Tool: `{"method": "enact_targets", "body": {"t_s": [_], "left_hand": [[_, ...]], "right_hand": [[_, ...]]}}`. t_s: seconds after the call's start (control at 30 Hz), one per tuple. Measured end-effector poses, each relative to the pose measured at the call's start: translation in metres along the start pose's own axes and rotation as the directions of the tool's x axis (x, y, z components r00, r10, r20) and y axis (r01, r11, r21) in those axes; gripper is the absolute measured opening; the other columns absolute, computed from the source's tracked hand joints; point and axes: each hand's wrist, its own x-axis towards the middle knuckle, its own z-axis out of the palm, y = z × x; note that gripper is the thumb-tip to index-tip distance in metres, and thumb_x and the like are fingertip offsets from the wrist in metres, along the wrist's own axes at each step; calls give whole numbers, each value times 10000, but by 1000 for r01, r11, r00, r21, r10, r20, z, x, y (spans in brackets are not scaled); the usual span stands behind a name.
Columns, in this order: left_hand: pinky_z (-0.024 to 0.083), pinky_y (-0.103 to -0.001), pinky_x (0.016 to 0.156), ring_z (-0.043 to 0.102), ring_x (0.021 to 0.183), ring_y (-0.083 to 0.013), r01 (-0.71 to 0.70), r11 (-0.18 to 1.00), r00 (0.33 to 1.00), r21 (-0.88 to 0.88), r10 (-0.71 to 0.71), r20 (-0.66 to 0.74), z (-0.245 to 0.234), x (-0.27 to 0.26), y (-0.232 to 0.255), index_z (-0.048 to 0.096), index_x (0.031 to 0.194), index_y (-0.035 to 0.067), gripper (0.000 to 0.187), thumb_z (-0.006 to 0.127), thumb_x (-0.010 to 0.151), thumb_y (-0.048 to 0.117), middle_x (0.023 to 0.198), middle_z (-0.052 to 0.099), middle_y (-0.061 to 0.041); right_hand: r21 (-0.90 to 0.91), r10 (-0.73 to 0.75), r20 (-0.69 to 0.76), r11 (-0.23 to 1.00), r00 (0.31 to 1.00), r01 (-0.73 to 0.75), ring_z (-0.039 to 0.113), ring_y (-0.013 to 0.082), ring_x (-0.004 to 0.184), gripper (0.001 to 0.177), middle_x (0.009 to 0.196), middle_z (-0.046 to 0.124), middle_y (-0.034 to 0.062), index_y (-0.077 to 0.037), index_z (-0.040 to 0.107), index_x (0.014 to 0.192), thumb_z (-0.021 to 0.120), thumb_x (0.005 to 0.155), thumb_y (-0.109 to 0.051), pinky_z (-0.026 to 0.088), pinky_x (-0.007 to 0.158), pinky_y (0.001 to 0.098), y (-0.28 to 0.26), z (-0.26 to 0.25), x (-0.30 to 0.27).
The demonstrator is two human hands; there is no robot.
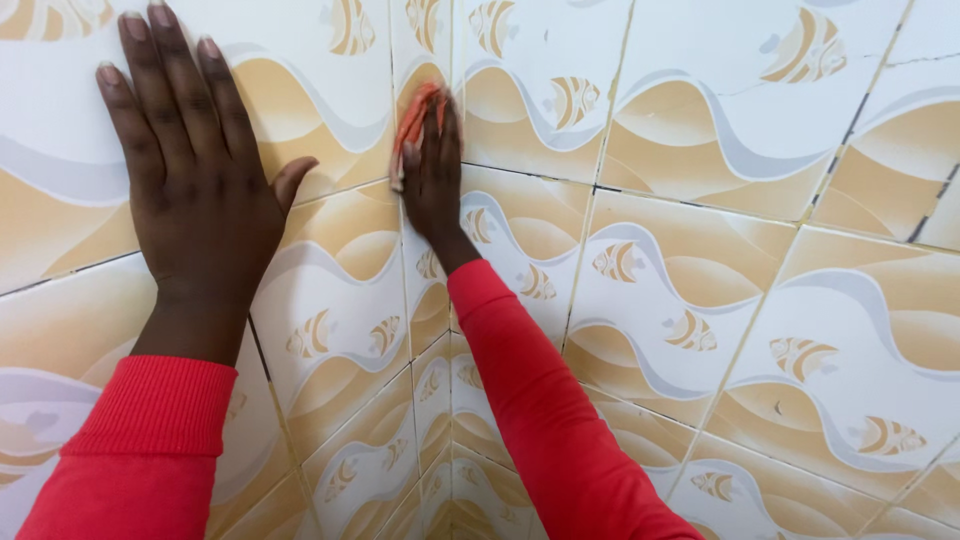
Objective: The person cleans the tiled bathroom walls using a yellow sponge and a red cloth. They spray liquid from a plastic bottle onto the tiles, then wipe the surfaces with the sponge and cloth, moving across different wall sections and corners.
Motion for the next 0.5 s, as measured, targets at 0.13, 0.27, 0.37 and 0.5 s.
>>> {"method": "enact_targets", "body": {"t_s": [0.13, 0.27, 0.37, 0.5], "left_hand": [[48, -697, 1250, 112, 1547, -588, -63, 998, 998, 25, 63, -31, 1, -2, -12, 255, 1559, -178, 1037, 343, 1029, 709, 1630, 147, -455], [102, -652, 1275, 205, 1586, -456, -121, 981, 990, 150, 130, -51, 7, -10, -27, 391, 1572, -90, 884, 498, 1071, 630, 1668, 252, -315], [125, -597, 1332, 234, 1632, -361, -192, 978, 965, 79, 203, -164, 9, -16, -45, 398, 1636, -12, 831, 562, 1084, 587, 1751, 283, -205], [130, -581, 1356, 186, 1635, -381, -227, 972, 947, 67, 236, -218, 16, -25, -63, 284, 1695, -20, 854, 623, 1154, 547, 1725, 220, -246]], "right_hand": [[8, 11, 48, 1000, 999, -12, 156, 416, 1648, 625, 1750, 156, 229, -50, 149, 1681, 291, 1172, -383, 166, 1352, 517, -42, -6, -68], [152, -196, 239, 975, 951, 163, 129, 443, 1655, 686, 1746, 113, 249, -54, 212, 1665, 412, 1121, -421, 139, 1363, 539, -112, -22, -101], [322, -383, 220, 897, 897, 303, 175, 344, 1594, 635, 1706, 201, 177, -145, 289, 1631, 492, 1083, -392, 153, 1345, 444, -139, -6, -60], [383, -384, 165, 874, 909, 300, 237, 318, 1609, 699, 1690, 238, 144, -62, 240, 1623, 563, 1099, -392, 156, 1323, 431, -121, 54, 28]]}}
